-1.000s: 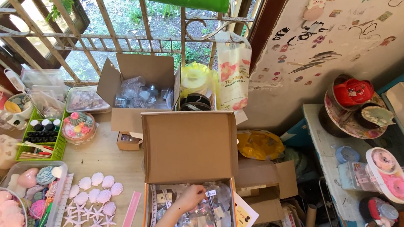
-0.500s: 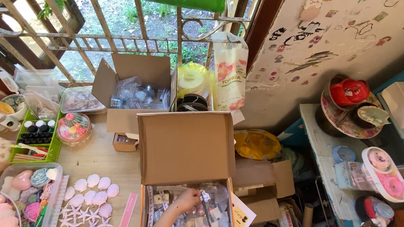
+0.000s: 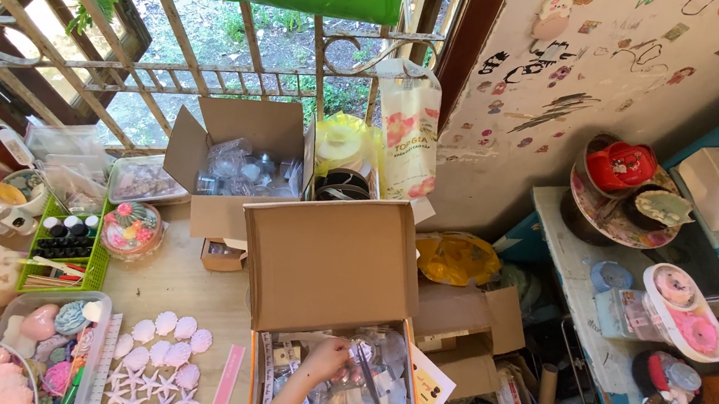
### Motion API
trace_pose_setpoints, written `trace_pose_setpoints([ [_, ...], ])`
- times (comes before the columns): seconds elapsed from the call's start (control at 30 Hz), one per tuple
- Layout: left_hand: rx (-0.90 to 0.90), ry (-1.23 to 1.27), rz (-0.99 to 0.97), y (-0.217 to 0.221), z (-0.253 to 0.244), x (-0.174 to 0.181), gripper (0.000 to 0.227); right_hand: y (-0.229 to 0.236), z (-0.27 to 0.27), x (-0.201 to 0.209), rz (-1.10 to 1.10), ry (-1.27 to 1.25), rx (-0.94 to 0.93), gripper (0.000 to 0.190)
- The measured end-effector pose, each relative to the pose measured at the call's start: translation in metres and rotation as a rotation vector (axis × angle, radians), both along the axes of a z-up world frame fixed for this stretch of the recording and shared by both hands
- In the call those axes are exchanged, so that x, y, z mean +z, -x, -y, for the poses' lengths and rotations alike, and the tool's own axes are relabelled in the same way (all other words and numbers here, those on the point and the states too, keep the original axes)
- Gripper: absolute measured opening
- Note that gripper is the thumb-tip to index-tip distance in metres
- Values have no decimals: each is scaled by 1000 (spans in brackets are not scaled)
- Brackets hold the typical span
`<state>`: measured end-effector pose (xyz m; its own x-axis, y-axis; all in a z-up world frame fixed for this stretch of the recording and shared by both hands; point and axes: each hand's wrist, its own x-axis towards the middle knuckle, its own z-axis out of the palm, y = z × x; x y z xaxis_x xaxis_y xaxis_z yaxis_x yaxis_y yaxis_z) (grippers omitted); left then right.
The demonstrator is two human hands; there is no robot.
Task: Organizing and sorting small craft supplies from a box on a cluttered table.
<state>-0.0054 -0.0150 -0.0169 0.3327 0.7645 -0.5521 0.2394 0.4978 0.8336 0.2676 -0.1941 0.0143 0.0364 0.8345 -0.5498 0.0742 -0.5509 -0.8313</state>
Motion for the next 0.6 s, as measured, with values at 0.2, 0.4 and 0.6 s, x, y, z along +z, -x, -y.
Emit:
trace_pose_setpoints([
  [0.2, 57, -234, -115, 6, 29, 45, 22, 8, -35, 1, 6, -9, 34, 23],
  [0.4, -67, -441, -108, -20, 62, 160, 61, 63, -80, 71, -64, -140, -368, 26],
  [0.6, -154, -483, -92, -23, 65, 192, 53, 68, -88, 100, 69, -259, -323, 27],
])
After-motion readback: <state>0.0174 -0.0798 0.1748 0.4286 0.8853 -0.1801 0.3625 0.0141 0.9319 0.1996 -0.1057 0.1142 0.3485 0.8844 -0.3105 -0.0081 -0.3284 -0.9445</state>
